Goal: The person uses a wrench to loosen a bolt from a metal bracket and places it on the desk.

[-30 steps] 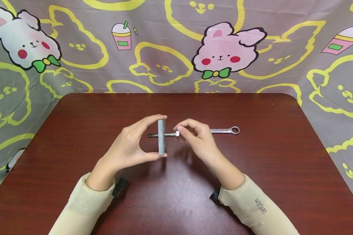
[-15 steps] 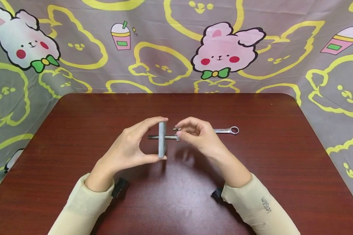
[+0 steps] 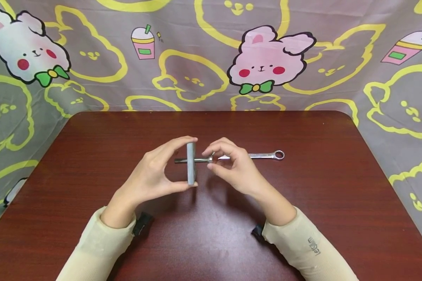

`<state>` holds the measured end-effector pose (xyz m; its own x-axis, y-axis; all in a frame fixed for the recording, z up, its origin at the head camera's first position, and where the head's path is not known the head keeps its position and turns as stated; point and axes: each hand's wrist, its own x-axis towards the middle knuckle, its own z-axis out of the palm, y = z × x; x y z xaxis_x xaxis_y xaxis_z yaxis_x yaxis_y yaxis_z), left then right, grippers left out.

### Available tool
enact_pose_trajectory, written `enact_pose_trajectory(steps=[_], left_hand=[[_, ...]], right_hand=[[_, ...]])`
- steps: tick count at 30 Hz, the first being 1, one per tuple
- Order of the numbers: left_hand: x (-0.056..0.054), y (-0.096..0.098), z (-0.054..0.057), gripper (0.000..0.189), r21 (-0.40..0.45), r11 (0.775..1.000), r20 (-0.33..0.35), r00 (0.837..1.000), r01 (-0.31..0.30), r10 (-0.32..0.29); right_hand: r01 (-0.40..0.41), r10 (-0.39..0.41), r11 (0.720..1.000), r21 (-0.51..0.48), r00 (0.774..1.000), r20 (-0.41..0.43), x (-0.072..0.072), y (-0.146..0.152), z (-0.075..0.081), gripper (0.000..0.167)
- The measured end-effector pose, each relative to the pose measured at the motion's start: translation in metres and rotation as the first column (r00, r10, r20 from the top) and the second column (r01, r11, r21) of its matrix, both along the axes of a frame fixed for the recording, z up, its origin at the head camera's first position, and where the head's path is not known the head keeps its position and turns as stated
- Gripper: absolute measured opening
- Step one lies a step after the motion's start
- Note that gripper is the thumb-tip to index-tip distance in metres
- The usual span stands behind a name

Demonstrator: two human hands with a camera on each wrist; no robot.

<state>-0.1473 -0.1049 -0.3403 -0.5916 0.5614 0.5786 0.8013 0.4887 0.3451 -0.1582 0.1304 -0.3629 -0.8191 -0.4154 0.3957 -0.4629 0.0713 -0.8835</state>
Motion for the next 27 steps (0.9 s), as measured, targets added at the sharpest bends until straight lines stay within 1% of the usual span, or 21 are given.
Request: enact_pose_trajectory(steps=[3,6,8,10,12,14,17,19,20,24,27], left_hand=[[0.0,0.0,0.001,0.091,0.006,1.0,-0.001,1.0,0.006,-0.006],[0.0,0.0,0.002,0.092,0.013,1.0,0.002,1.0,0.01,-0.01],[0.0,0.0,0.002,0.092,0.013,1.0,0.005,1.0,0.01,-0.01],[-0.001,0.0,0.002,0.092,0.013,1.0,0.005,1.0,0.009,-0.009],[-0.001,-0.001,0.002,0.092,0.014,1.0,0.003,1.0,0.006,-0.006],[-0.001,-0.001,0.003,0.091,0.018,1.0,0.001,1.0,-0.003,0.003],[-0.001,-0.002,0.003,0.091,0.028,1.0,0.005,1.0,-0.01,0.01],[-0.001,-0.002,0.003,0.091,0.032,0.999,0.008,1.0,-0.01,0.01],[-0.001,-0.002,0.003,0.091,0.032,0.999,0.01,1.0,-0.008,0.008],[-0.001,-0.003,0.002,0.092,0.026,1.0,0.007,1.0,-0.001,0.001],[-0.001,-0.003,0.002,0.092,0.024,1.0,0.006,1.0,0.002,-0.002]], right_hand=[[0.03,-0.029,1.0,-0.002,0.992,0.122,-0.001,0.001,0.0,0.021],[0.033,-0.02,0.998,-0.053,0.974,0.227,-0.002,0.0,0.0,0.022],[0.029,-0.002,0.995,-0.096,0.963,0.269,-0.001,-0.002,-0.001,0.023],[0.025,0.018,0.989,-0.146,0.957,0.288,0.0,-0.005,-0.001,0.022],[0.041,0.006,0.986,-0.159,0.959,0.284,0.0,-0.007,-0.002,0.016],[0.051,-0.014,0.986,-0.159,0.973,0.231,0.0,-0.009,-0.003,0.01],[0.038,-0.02,0.987,-0.157,0.993,0.117,0.0,-0.01,-0.005,0.016],[0.017,-0.009,0.988,-0.153,0.999,0.052,0.0,-0.01,-0.007,0.019],[0.004,0.001,0.989,-0.15,0.999,0.038,0.0,-0.01,-0.007,0.018],[-0.021,0.028,0.993,-0.113,0.998,0.059,0.0,-0.007,-0.005,0.017],[-0.001,0.009,0.997,-0.073,0.994,0.108,0.001,-0.004,-0.002,0.017]])
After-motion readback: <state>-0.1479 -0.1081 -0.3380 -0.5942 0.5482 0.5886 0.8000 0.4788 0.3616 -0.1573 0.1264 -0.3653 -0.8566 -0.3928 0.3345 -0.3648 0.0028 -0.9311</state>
